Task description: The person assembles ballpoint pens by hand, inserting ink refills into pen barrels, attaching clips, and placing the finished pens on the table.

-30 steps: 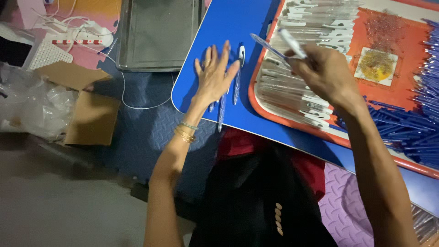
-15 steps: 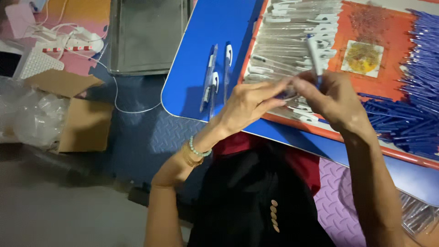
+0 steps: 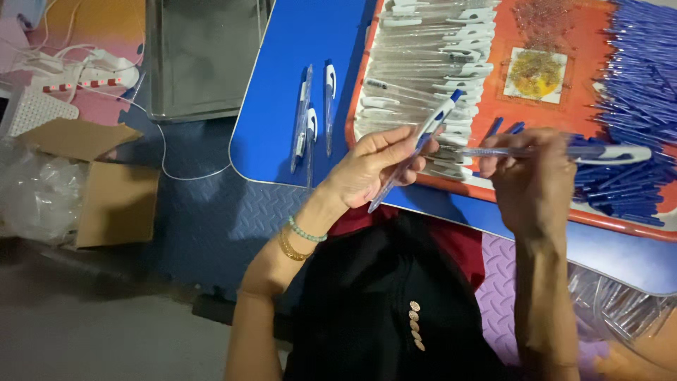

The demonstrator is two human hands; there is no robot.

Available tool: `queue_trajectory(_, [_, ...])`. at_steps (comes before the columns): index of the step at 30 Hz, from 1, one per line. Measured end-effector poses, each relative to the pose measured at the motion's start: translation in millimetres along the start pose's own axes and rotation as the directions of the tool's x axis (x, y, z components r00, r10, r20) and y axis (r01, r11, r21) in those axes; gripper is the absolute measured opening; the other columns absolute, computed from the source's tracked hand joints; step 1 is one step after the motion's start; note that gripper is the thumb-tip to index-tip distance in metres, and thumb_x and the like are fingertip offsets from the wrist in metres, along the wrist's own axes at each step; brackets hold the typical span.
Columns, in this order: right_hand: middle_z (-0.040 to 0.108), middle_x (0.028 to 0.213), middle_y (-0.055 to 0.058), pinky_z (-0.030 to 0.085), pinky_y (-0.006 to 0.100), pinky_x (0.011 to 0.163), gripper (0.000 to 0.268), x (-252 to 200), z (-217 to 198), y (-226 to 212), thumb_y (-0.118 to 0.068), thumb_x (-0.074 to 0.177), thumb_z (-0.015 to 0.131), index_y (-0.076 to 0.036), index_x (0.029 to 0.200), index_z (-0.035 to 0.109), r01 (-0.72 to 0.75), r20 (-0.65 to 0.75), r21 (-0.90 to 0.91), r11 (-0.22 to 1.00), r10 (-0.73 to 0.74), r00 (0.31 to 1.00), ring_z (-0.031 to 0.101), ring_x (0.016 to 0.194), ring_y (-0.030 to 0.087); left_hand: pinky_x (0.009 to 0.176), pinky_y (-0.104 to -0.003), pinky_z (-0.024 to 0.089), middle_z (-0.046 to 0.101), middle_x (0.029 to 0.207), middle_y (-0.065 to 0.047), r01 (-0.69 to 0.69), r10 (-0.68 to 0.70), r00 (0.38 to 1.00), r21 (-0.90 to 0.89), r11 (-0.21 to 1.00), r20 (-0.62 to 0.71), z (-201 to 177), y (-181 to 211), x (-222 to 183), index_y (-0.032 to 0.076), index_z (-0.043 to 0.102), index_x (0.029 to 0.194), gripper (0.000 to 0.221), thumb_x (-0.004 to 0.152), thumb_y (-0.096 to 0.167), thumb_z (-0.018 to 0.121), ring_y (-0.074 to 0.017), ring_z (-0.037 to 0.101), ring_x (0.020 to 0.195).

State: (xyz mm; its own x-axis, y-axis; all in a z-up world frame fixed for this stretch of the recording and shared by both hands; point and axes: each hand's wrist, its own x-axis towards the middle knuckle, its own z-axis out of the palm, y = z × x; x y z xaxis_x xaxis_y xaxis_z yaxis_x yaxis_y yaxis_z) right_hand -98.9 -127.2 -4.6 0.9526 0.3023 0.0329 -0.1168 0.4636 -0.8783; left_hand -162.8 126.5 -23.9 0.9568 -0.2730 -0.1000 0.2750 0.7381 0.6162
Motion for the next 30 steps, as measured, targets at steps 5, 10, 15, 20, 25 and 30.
queue_trajectory(5, [0.068,0.1,0.011,0.056,0.029,0.083,0.018,-14.4,13.5,17.8,-0.011,0.107,0.077,-0.013,0.117,0.061,0.167,0.052,-0.174,0.971,-0.16,0.986,0.065,0.083,0.016,0.079,-0.024,0.059,0.075,0.122,-0.013,0.035,-0.037,0.999,-0.107,0.994,-0.01,-0.1,-6.8,4.7,-0.008,0.063,0.152,0.047,0.115,0.021,0.067,-0.0151,0.071,0.096])
queue_trajectory(10, [0.072,0.1,0.028,0.069,0.041,0.079,0.028,-10.7,21.1,40.1,-0.005,0.105,0.081,0.007,0.115,0.059,0.318,-0.022,-0.197,0.927,-0.328,0.944,0.076,0.08,0.026,0.078,-0.026,0.063,0.08,0.114,-0.017,-0.012,0.002,0.997,-0.124,0.992,-0.076,9.6,-14.4,4.9,0.005,0.082,0.125,0.023,0.112,0.024,0.076,-0.0195,0.077,0.096])
queue_trajectory(15, [0.074,0.107,0.034,0.07,0.05,0.085,0.024,-10.0,28.3,40.5,-0.005,0.112,0.074,0.007,0.117,0.054,0.408,0.064,-0.32,0.855,-0.41,0.91,0.079,0.089,0.034,0.071,-0.028,0.062,0.077,0.102,-0.013,0.031,-0.042,0.992,-0.098,0.995,-0.116,-4.2,-26.2,13.7,0.012,0.083,0.117,0.018,0.109,0.028,0.079,-0.0237,0.075,0.09])
queue_trajectory(20, [0.075,0.107,0.034,0.069,0.048,0.083,0.023,-10.2,32.4,40.3,-0.006,0.112,0.075,0.009,0.117,0.057,0.408,0.063,-0.35,0.843,-0.413,0.908,0.08,0.092,0.034,0.067,-0.026,0.06,0.074,0.095,-0.01,0.03,-0.04,0.991,-0.08,0.996,-0.129,3.2,-22.0,14.5,0.014,0.082,0.112,0.013,0.108,0.026,0.079,-0.0256,0.077,0.089])
queue_trajectory(25, [0.075,0.106,0.036,0.069,0.049,0.081,0.025,-6.5,28.5,44.1,0.002,0.109,0.078,0.008,0.115,0.055,0.426,0.068,-0.353,0.833,-0.431,0.9,0.081,0.093,0.039,0.068,-0.021,0.056,0.079,0.11,-0.012,0.006,-0.005,0.996,0.005,1.0,-0.088,1.6,-26.0,13.0,0.016,0.077,0.131,0.021,0.112,0.025,0.076,-0.0188,0.077,0.091])
queue_trajectory(30, [0.074,0.102,0.035,0.07,0.048,0.081,0.027,-7.8,43.9,36.7,0.002,0.108,0.08,0.011,0.114,0.055,0.408,0.045,-0.352,0.842,-0.42,0.906,0.081,0.094,0.038,0.066,-0.016,0.052,0.074,0.114,-0.006,-0.06,0.066,0.996,0.099,0.993,-0.058,4.5,-33.5,12.6,0.013,0.07,0.148,0.035,0.115,0.026,0.073,-0.0128,0.07,0.092])
